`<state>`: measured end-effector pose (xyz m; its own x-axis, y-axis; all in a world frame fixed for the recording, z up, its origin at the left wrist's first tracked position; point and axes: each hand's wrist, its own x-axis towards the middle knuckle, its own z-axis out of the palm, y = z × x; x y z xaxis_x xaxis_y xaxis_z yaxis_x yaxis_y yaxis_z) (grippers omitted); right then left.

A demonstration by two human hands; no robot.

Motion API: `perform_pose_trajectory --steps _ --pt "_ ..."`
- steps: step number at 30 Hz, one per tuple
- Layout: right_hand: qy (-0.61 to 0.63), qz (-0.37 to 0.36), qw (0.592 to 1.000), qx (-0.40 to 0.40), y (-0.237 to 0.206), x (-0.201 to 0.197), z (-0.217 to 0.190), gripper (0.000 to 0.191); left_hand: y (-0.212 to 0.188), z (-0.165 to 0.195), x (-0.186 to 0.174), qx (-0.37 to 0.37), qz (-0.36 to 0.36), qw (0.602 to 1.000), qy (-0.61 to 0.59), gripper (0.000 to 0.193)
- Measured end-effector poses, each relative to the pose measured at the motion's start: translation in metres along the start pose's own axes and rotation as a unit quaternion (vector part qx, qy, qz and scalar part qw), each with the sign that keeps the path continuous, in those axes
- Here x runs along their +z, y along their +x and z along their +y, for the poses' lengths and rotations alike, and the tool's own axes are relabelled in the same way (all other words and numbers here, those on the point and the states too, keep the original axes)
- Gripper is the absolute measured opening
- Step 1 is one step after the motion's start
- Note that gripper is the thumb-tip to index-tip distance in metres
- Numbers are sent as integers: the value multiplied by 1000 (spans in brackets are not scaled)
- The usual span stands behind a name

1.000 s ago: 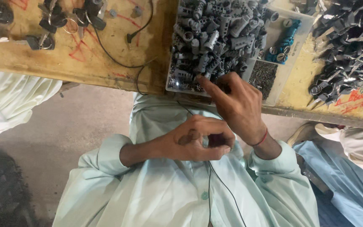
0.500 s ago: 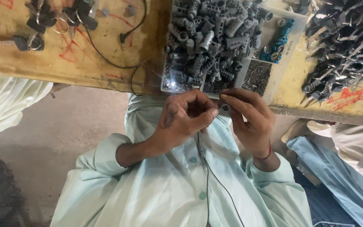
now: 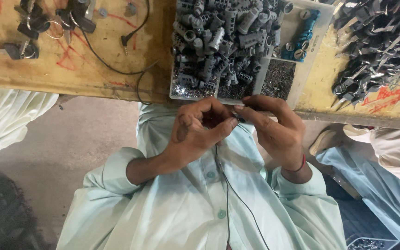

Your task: The person sits at a workbench assembling small hardware components. They pick gray plastic anchor bodies and metal inserts from a compartment tray, press the parts together by hand to fit them, and place the finished assemblies back into the tray, repeating the cycle continuously.

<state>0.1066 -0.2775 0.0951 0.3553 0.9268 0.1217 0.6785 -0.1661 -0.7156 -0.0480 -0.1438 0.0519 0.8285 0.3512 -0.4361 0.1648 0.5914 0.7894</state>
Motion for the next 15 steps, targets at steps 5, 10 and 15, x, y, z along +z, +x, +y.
perform_pose_trajectory --steps 5,10,15 --pt "-48 5 998 -32 -1 -3 -2 39 1 1 -1 -16 3 1000 15 20" --pt "-75 -14 995 -62 4 -5 -7 41 3 4 8 200 46 962 179 12" --pt "-44 -8 998 49 16 -7 -24 36 2 8 13 269 13 949 164 30"
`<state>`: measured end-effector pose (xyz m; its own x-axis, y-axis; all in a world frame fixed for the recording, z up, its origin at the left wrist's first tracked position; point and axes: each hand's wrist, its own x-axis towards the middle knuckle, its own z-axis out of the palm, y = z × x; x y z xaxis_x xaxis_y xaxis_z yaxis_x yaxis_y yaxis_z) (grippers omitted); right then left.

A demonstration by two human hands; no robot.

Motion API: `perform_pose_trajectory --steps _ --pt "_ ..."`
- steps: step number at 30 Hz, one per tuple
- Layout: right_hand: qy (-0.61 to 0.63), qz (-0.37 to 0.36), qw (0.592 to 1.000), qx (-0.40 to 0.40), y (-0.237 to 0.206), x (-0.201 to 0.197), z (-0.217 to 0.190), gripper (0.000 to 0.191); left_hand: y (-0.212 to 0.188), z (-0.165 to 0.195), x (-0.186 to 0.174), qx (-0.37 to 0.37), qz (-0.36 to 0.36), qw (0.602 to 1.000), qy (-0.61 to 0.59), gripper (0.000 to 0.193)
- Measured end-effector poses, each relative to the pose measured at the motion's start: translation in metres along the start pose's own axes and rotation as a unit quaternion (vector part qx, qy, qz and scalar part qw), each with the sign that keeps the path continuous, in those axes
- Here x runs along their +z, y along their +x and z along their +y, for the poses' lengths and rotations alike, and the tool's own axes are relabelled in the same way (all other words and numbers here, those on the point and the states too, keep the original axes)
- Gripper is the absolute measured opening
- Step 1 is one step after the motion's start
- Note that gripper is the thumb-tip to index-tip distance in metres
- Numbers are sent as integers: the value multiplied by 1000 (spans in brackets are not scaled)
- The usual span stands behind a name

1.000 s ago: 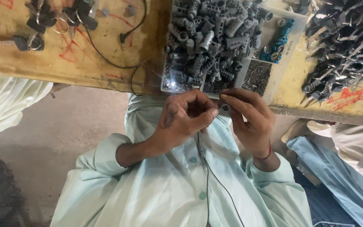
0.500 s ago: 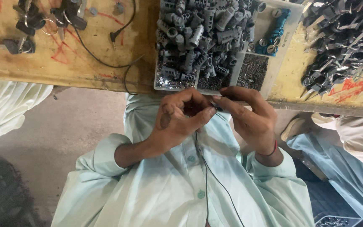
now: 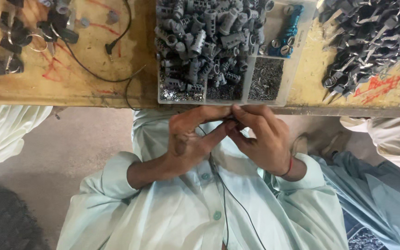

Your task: The person sits at a workbench assembling small hardware components. They pick gray plastic anchor bodies and metal inserts from a compartment tray, press the parts together by hand to fit them, and place the finished assemblies back into the tray, repeating the cycle continuously.

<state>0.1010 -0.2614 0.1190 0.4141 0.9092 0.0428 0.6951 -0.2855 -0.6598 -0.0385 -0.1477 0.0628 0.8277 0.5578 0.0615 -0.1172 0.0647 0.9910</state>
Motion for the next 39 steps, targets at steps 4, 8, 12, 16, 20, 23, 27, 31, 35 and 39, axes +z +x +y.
perform_pose_trajectory --steps 4,8,12,16,20,23,27,31,35,39 --pt "40 -81 990 106 21 -32 37 17 4 -4 -11 39 -20 998 37 20" --pt "-292 77 951 57 42 -36 99 12 11 -9 -11 72 -80 994 14 20" --pt "-215 91 970 67 42 -32 118 8 17 -7 -12 99 -101 990 13 20" --pt "-238 83 968 21 38 -31 114 14 24 -11 -15 105 -109 988 15 21" --pt "-112 83 986 90 42 -39 114 7 27 -12 -14 101 -123 987 20 20" --pt "267 66 943 186 35 -44 103 11 28 -11 -15 110 -121 986 22 22" --pt "436 -44 846 305 -3 -34 66 17 29 -10 -18 204 -139 953 178 30" --pt "400 -94 888 205 -23 -24 49 31 33 -11 -19 253 -144 929 226 29" --pt "429 -67 879 196 -22 -26 50 25 37 -9 -21 288 -159 916 231 22" --pt "417 -105 877 214 -15 -24 53 16 37 -5 -26 302 -180 897 266 22"
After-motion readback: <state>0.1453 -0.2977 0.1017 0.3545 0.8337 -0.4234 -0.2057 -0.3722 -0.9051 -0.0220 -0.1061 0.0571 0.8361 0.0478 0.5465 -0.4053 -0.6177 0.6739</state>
